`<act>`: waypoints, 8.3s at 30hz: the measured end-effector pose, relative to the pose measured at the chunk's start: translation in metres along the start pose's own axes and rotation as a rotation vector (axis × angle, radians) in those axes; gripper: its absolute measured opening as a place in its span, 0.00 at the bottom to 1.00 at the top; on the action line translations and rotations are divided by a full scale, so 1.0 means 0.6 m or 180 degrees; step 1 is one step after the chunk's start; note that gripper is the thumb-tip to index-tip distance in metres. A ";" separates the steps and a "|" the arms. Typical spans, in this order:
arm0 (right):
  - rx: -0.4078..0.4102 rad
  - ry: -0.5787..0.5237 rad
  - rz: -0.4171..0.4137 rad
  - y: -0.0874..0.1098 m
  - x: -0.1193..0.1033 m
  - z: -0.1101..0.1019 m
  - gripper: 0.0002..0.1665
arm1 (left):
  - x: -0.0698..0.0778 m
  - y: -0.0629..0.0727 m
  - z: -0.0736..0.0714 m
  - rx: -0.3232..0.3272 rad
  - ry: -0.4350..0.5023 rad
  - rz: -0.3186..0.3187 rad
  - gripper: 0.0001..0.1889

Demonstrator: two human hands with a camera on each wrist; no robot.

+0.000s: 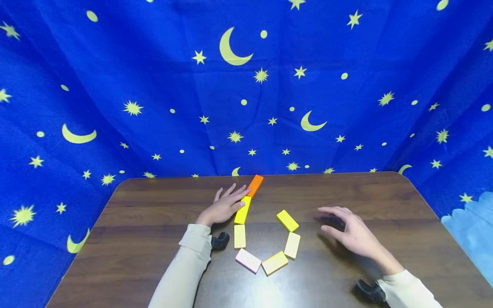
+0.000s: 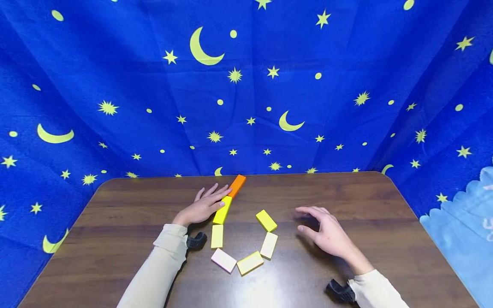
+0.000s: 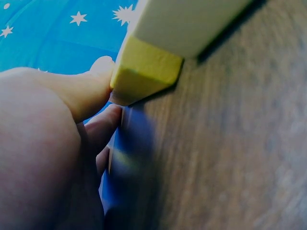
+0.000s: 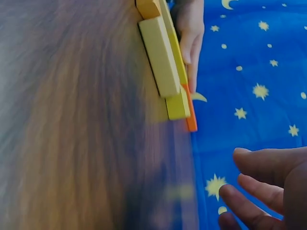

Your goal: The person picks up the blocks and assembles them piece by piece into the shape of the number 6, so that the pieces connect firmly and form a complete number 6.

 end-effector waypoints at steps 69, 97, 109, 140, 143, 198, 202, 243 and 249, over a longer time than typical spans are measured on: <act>-0.0144 0.0329 -0.0054 0.123 0.120 -0.063 0.44 | 0.000 -0.002 0.002 0.0029 -0.0007 -0.0013 0.28; -0.0184 -0.0075 -0.0216 0.030 0.018 -0.008 0.41 | 0.003 0.000 0.000 0.0027 0.0009 0.0030 0.27; -0.0355 -0.0168 -0.0503 -0.014 -0.031 0.016 0.43 | 0.007 0.003 -0.001 0.0032 0.0006 0.0026 0.27; -0.0628 -0.0201 -0.0440 -0.090 -0.120 0.074 0.42 | 0.008 0.000 0.001 0.0025 0.0024 -0.0016 0.28; -0.0630 -0.0189 -0.0365 -0.099 -0.125 0.079 0.42 | 0.009 -0.001 0.001 0.0013 0.0034 -0.0005 0.28; -0.0955 0.0881 -0.0354 -0.187 -0.173 0.149 0.38 | 0.008 -0.002 0.000 0.0054 0.0014 -0.0021 0.27; -0.0919 0.0929 -0.0331 -0.188 -0.177 0.151 0.38 | 0.005 -0.003 0.001 0.0020 0.0004 -0.0059 0.27; -0.0855 0.0869 -0.0293 -0.192 -0.178 0.149 0.34 | 0.003 -0.003 0.002 0.0037 0.0027 -0.0034 0.27; -0.0780 0.0976 -0.0165 -0.188 -0.185 0.148 0.34 | 0.002 -0.006 0.003 0.0012 0.0014 -0.0076 0.27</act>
Point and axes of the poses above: each hand's wrist, its own y-axis away from the middle knuckle, its own z-axis out of the palm, x = y × z, the point moved 2 cm from there along -y, towards the middle knuckle, and after that the axes turned 9 degrees about -x, right-handed, at the moved point
